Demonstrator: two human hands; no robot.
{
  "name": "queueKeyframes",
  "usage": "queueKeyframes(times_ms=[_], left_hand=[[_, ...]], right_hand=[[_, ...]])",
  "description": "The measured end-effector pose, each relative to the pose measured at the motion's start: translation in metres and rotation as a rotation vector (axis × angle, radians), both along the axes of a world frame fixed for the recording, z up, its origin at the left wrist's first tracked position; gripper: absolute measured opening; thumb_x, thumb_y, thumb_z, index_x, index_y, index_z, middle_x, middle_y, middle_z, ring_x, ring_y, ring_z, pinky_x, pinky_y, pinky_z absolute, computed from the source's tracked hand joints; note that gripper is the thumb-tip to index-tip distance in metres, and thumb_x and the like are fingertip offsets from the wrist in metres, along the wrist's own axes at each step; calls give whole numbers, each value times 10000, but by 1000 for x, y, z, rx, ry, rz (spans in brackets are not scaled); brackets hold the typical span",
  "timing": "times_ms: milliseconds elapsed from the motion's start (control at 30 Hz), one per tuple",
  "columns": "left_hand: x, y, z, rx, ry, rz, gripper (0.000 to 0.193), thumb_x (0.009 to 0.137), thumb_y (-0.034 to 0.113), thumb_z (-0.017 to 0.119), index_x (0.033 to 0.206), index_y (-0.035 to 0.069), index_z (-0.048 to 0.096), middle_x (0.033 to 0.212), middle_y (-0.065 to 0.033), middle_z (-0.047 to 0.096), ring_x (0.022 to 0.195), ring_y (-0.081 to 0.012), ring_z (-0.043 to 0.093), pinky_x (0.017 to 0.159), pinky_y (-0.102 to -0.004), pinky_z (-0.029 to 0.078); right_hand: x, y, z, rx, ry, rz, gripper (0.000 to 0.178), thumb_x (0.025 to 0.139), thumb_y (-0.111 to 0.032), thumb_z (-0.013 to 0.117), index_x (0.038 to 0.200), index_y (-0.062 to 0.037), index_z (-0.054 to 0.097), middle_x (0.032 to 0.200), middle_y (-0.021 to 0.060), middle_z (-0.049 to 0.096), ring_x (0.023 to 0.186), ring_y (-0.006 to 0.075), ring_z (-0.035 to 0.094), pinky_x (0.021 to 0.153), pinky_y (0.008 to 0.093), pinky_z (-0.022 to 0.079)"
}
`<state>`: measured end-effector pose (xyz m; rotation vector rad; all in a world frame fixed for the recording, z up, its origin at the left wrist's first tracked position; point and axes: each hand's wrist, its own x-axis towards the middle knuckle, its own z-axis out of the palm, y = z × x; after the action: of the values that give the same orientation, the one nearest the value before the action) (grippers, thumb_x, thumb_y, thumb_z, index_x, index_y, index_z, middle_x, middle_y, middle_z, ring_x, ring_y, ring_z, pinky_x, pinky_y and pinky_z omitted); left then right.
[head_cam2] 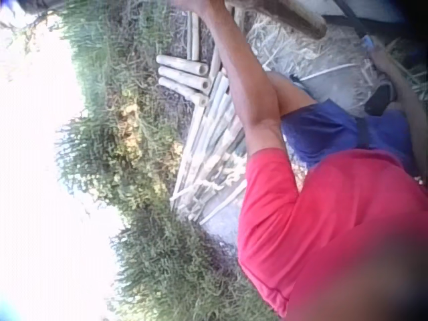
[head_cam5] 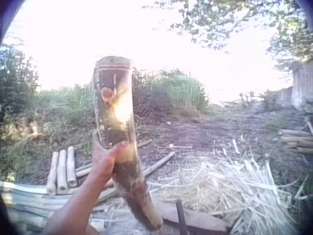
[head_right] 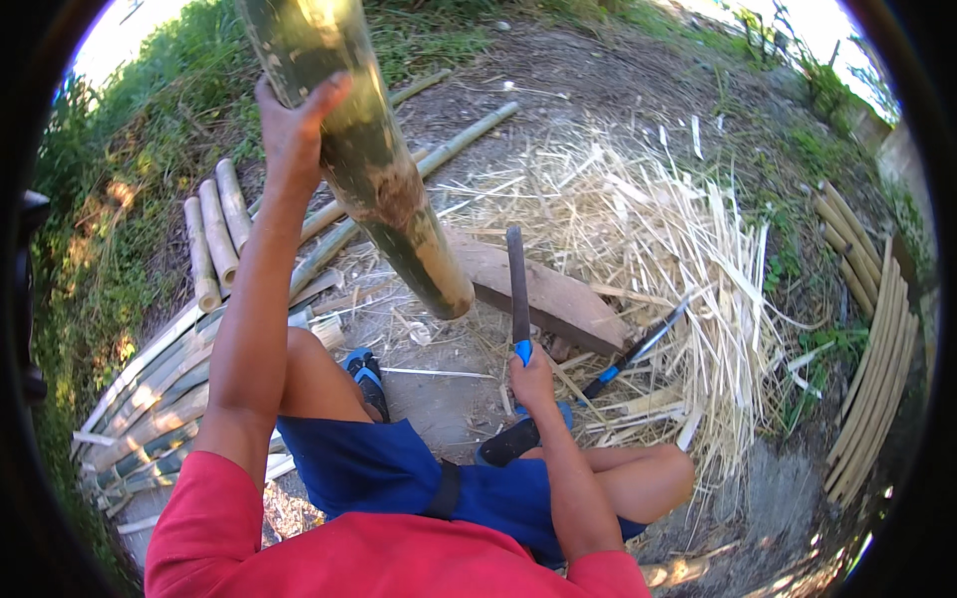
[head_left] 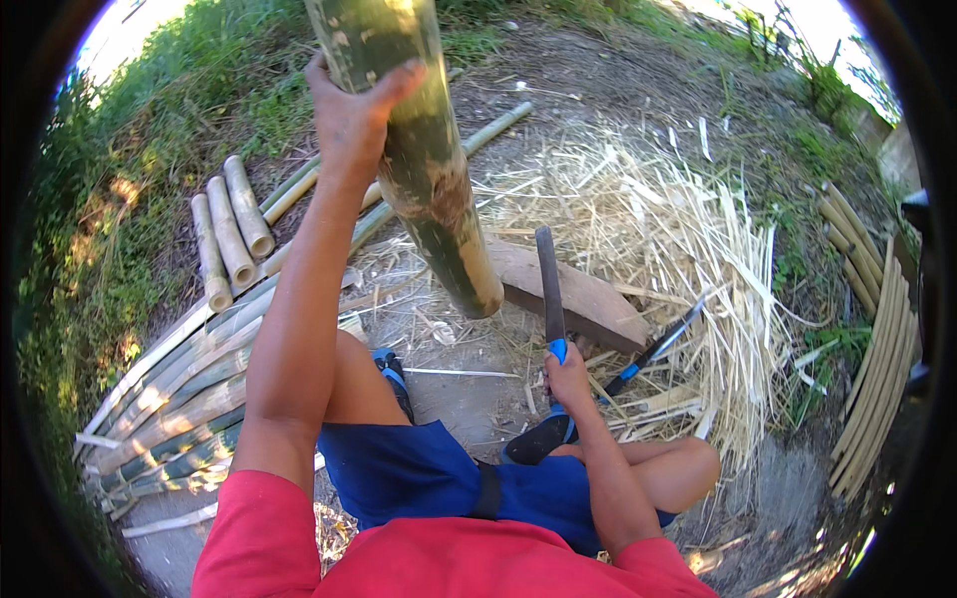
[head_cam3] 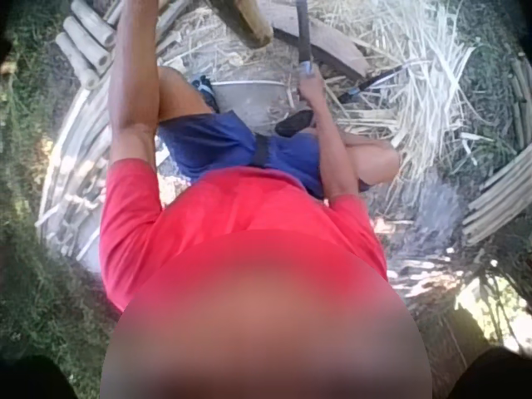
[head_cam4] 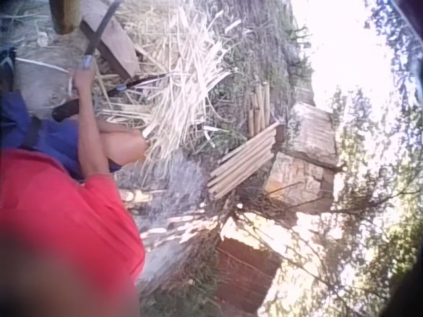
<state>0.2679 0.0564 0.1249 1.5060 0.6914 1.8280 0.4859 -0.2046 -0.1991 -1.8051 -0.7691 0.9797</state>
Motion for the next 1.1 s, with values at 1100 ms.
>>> queueKeyframes(times_ms=[1100], left_hand=[[169,-6,-106,-266,196,-530,1030,710,327,884,1423,-70,256,1284,-205,536,1183,-296,568,1039,-394,464]], right_hand=[[47,-57,-58,-98,75,-188,200,983,-175,558,1105,-38,477,705,96,598,546,191,612,475,362,488]])
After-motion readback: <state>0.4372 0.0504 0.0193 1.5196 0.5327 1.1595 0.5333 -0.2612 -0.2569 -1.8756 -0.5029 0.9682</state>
